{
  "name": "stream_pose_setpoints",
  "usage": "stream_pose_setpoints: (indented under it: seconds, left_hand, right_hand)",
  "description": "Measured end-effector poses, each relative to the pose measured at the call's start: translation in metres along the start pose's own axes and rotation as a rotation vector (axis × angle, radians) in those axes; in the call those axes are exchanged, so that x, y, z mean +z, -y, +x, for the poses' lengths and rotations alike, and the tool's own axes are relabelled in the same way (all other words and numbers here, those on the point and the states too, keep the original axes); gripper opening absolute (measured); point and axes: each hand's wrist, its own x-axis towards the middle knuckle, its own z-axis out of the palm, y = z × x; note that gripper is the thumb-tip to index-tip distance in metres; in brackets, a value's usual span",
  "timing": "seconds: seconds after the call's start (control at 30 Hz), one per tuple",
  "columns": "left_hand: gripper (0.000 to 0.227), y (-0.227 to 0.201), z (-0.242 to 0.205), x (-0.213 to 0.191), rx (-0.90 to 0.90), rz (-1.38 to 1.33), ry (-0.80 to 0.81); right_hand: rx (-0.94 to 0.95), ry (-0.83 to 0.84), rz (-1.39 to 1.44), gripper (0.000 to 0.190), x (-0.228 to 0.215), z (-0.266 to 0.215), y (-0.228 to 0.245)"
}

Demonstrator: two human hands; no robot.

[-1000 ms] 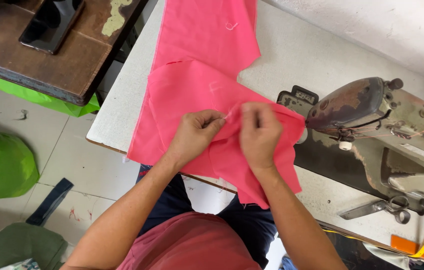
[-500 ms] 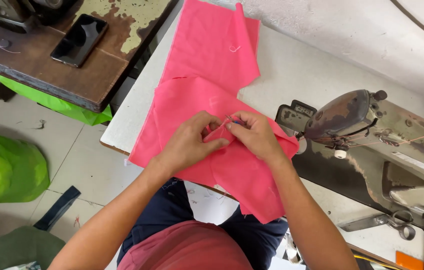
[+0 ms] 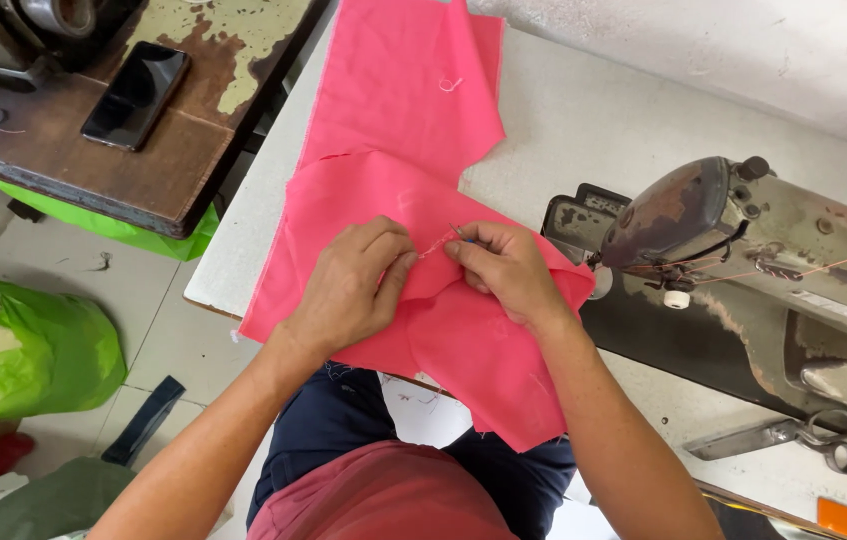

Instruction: A person uses a small hand tool to pluck and remove loose threads from pink fabric pieces on a sewing table.

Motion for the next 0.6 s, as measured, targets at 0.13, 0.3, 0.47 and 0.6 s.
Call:
stream_pose_setpoints:
  seconds: [0.13, 0.3, 0.47, 0.6]
  left_hand:
    - [0.013, -0.005, 0.007, 0.002, 0.008, -0.182, 0.021]
    - [0.011, 0.02, 0.005, 0.03, -0.017, -0.177, 0.17]
    - [0.03, 0.1, 0.006, 0.027, 0.142, 0.012, 0.182]
    - [0.02, 0.132, -0.001, -0.044, -0.032, 0.429, -0.093]
  right_hand:
    - [0.015, 0.001, 0.03, 0.007, -0.003, 0.007, -0.014]
    - [-0.009, -0.09, -0.067, 0.007, 0.002, 0.016, -0.035]
    - [-0.049, -0.146, 0.047, 0.007, 0.017, 0.012, -0.012]
    - [-0.017, -0.284, 0.181, 0.011, -0.004, 0.002, -0.023]
